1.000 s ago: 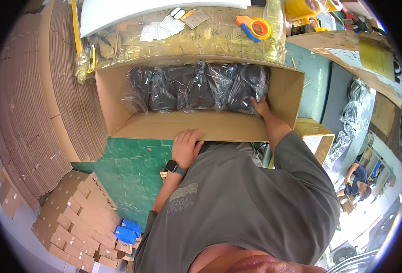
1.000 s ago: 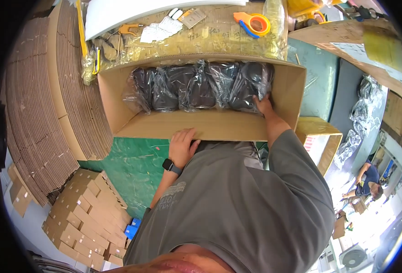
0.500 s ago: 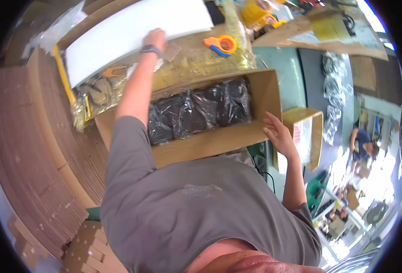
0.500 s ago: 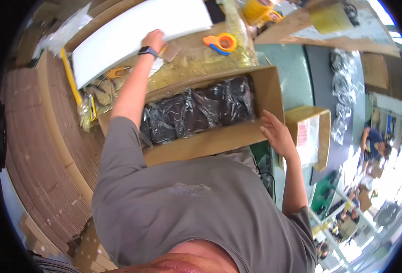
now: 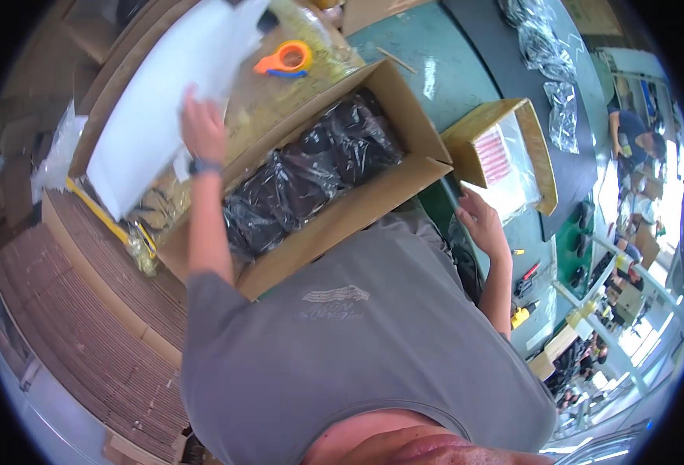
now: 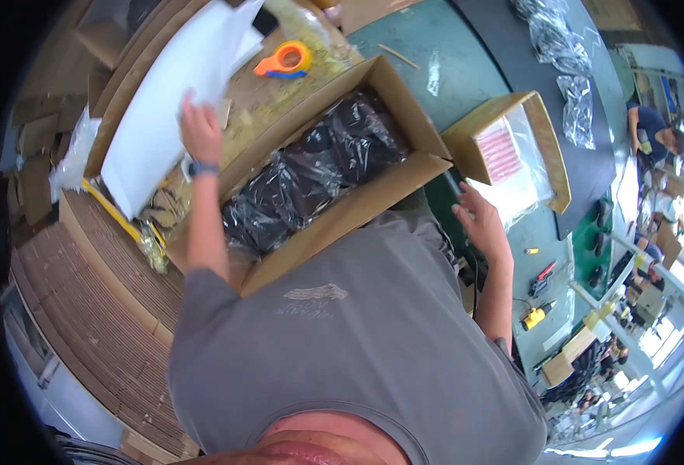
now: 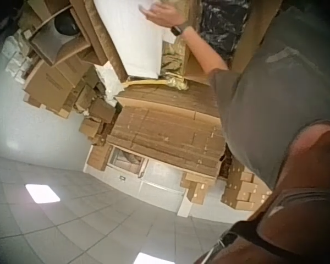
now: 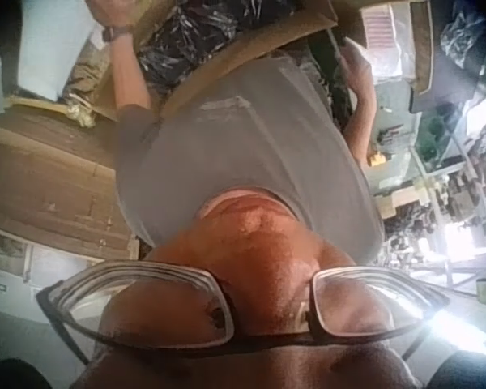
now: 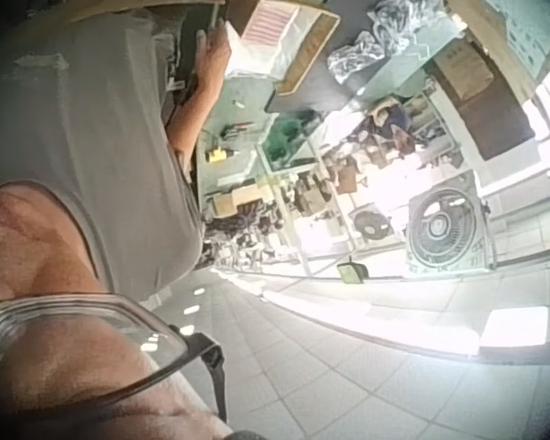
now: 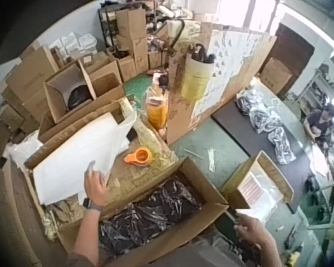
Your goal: The recorder is packing individual items into cardboard boxes, sealing them with a tape dispenser, and applying labels in a warehouse environment.
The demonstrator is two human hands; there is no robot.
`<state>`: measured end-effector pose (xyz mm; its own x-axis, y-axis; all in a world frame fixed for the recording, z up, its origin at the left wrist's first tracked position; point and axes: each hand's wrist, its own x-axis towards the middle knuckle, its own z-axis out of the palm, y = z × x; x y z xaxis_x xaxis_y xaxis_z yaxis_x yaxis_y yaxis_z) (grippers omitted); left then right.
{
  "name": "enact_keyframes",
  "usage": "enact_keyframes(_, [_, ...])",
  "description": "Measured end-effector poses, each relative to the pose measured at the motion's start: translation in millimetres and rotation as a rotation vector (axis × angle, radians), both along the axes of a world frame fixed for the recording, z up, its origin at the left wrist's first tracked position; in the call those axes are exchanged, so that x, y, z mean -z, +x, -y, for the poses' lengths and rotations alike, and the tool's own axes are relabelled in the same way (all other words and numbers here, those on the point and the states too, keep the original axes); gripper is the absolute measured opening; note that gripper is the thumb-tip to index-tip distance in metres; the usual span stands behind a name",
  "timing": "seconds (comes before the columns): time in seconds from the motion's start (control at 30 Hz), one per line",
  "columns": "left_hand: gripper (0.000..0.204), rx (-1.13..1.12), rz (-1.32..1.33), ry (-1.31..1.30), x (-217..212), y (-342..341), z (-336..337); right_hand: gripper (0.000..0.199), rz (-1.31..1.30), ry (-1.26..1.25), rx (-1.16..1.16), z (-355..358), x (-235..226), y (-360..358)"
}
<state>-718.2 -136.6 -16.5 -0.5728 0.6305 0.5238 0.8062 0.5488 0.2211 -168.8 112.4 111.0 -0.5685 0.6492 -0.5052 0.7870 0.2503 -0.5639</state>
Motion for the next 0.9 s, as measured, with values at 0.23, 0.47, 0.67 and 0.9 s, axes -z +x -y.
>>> enact_keyframes(0.23, [0.02,0.459,0.724,-0.626,83,295,-78,0.048,-0.255,-0.099,0.093,-156,6,33])
enact_keyframes(0.47, [0.029,0.283,0.941,-0.824,189,309,-88,0.039,-0.5,-0.181,0.373,-403,78,97])
enact_keyframes(0.67, [0.036,-0.251,0.869,-0.187,8,326,-195,0.11,0.174,0.739,0.643,-681,252,266])
enact_keyframes(0.9, [0.031,-0.07,0.783,-0.06,-66,378,-370,0.116,0.492,0.318,0.736,-750,267,242])
